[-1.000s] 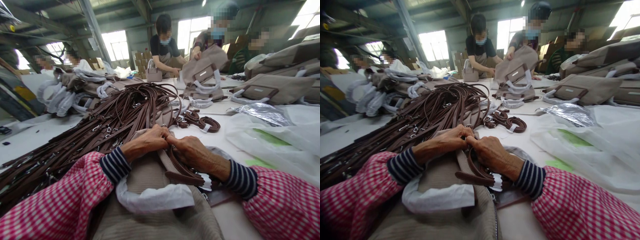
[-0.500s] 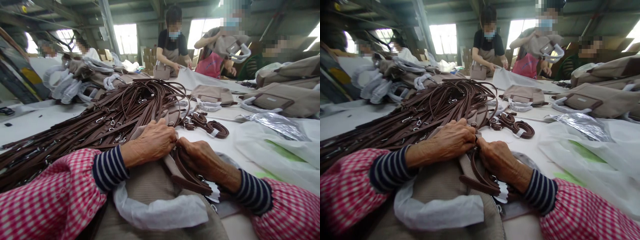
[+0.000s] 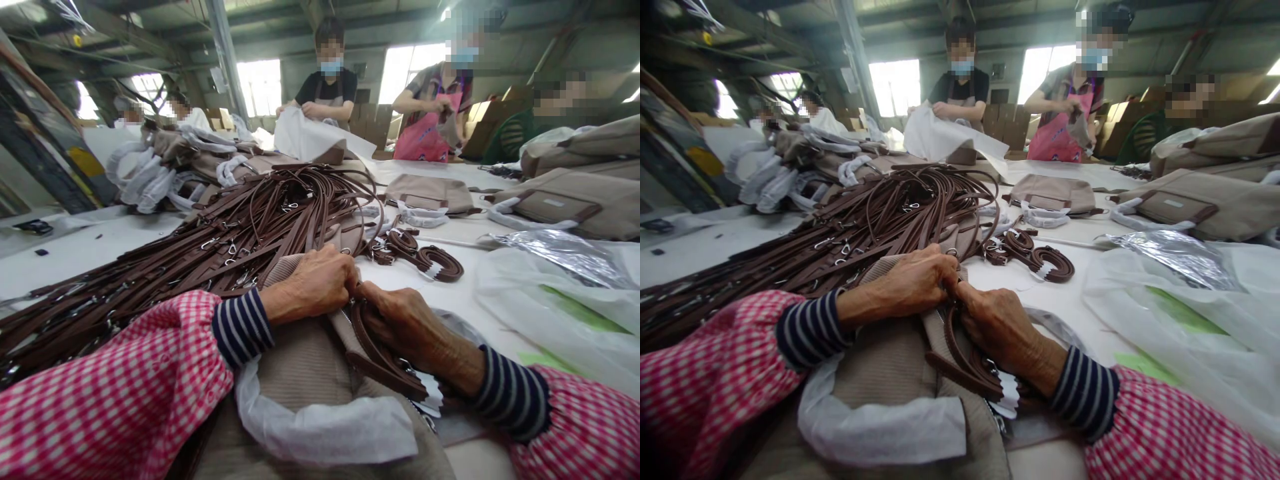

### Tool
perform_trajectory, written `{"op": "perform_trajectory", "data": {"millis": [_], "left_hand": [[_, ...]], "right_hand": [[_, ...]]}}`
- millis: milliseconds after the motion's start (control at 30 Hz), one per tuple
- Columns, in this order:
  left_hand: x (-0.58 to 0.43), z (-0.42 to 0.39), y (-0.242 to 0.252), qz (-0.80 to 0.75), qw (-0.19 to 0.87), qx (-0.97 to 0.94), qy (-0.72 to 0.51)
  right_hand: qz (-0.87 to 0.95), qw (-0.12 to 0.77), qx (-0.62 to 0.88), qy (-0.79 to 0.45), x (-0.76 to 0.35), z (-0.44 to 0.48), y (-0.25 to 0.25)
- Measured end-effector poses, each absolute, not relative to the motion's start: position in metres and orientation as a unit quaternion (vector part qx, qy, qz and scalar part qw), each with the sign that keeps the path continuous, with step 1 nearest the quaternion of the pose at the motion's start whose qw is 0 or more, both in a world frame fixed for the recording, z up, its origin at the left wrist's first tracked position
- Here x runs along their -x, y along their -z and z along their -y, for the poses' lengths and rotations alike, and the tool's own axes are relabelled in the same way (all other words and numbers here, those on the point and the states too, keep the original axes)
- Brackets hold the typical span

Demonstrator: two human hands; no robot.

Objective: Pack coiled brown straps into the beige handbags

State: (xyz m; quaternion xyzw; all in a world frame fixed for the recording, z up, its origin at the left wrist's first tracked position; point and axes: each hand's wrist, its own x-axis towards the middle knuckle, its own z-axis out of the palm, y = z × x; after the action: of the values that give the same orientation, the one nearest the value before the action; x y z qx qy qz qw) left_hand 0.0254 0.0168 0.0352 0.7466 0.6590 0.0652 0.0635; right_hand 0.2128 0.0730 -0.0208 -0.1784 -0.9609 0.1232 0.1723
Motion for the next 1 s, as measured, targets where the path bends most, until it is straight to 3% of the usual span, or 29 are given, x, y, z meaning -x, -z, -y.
{"op": "perform_trajectory", "data": {"millis": [267,467,567,733,833,1000], "left_hand": [[-0.02,-0.015,-0.031,-0.59,0.018,-0.807,-0.024],[-0.007,-0.018,-0.023,-0.584,0.18,-0.76,-0.221],[-0.007,-0.017,-0.021,-0.573,0.241,-0.714,-0.322],[-0.014,-0.019,-0.02,-0.529,0.29,-0.71,-0.363],[-0.017,-0.022,-0.017,-0.514,0.293,-0.723,-0.357],[-0.017,-0.023,-0.01,-0.511,0.336,-0.691,-0.386]], "right_hand": [[0.96,0.132,0.226,-0.096,-0.21,-0.071,0.019],[0.954,0.124,0.228,-0.148,-0.22,-0.072,-0.002],[0.961,0.083,0.243,-0.106,-0.226,-0.074,-0.015],[0.967,0.009,0.249,-0.046,-0.235,-0.075,-0.026],[0.968,0.048,0.242,-0.053,-0.239,-0.081,-0.026],[0.907,0.246,0.27,-0.21,-0.234,-0.094,-0.02]]}}
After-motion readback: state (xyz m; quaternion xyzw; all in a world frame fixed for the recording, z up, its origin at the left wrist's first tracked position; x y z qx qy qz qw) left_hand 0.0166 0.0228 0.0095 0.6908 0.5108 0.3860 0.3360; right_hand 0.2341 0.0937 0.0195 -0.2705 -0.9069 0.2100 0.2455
